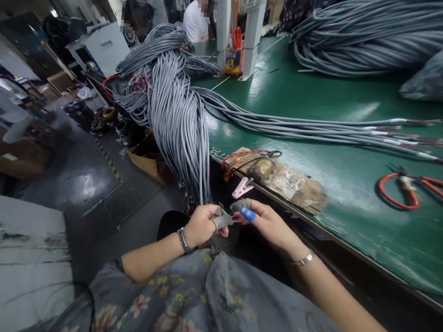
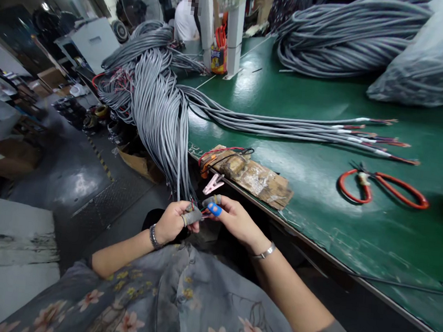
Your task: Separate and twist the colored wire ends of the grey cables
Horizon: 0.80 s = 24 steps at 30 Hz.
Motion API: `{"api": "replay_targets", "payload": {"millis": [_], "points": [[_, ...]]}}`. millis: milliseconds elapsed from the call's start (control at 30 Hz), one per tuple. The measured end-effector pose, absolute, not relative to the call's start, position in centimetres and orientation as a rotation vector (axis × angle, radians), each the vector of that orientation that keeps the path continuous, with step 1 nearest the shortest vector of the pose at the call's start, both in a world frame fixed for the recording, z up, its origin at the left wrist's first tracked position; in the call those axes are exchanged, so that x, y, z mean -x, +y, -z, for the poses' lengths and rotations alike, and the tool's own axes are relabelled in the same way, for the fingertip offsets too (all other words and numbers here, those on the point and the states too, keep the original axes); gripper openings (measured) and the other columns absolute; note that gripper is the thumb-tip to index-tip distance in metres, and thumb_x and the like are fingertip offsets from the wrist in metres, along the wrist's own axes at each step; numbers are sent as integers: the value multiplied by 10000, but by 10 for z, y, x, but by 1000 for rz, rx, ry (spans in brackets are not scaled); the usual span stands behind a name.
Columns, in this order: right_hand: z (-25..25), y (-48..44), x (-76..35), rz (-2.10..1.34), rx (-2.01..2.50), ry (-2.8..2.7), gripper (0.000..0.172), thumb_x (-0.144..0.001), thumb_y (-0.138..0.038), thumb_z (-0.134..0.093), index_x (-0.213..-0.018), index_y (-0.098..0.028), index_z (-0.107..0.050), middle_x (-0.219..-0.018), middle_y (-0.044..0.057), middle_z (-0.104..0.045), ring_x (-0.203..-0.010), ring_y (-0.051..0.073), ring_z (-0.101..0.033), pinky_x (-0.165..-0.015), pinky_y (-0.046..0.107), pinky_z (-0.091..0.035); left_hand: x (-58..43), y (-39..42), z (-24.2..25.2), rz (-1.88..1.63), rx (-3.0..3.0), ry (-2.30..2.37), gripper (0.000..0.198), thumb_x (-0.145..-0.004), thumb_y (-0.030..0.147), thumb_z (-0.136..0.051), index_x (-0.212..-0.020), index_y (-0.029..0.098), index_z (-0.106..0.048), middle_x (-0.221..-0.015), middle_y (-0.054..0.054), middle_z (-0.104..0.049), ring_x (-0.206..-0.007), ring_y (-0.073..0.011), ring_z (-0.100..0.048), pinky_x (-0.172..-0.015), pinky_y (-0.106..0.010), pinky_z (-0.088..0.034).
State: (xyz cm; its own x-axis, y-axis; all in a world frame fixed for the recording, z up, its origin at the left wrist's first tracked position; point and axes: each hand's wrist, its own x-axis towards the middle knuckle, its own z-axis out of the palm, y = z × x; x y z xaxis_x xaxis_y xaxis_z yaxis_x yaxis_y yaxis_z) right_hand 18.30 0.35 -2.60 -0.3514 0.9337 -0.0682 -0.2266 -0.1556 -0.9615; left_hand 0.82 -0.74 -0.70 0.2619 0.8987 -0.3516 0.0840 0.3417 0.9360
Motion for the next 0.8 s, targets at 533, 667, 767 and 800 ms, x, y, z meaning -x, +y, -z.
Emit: {"api": "replay_targets", "payload": {"millis": [533, 667, 767, 800], "points": [[29, -8, -164, -1496, 1000, -1158, 270, -648, -460, -808, -675, -212, -705, -627, 0, -688, -577, 157, -583, -588, 290, -488, -2, -12, 13, -816, -1273, 1169, 331, -667, 452, -739, -542, 161, -645, -535, -33, -640, -525, -127, -553, -549, -233, -431], [28, -12, -159, -1511, 1021, -1033, 346, -625, -532, -803, -670, -210, -685, -617, -3, -668, -570, 147, -561, -589, 291, -476, -9, -12, 15, -964, -941, 1131, 366, -584, 489, -770, -559, 152, -630, -495, -26, -620, -469, -134, -562, -529, -256, -463], [27, -12, -157, -1497, 1019, -984, 367, -591, -541, -824, -644, -213, -668, -607, -10, -645, -573, 142, -541, -591, 288, -465, -15, -10, 14, -1007, -779, 1141, 426, -477, 504, -822, -569, 146, -612, -465, -11, -601, -431, -133, -559, -488, -251, -457], [27, -12, -157, -1487, 1020, -979, 368, -583, -538, -830, -641, -213, -667, -610, -10, -641, -578, 142, -538, -595, 288, -463, -16, -9, 13, -1008, -752, 1142, 443, -454, 507, -833, -569, 143, -607, -459, -9, -597, -423, -131, -558, -480, -248, -457]]}}
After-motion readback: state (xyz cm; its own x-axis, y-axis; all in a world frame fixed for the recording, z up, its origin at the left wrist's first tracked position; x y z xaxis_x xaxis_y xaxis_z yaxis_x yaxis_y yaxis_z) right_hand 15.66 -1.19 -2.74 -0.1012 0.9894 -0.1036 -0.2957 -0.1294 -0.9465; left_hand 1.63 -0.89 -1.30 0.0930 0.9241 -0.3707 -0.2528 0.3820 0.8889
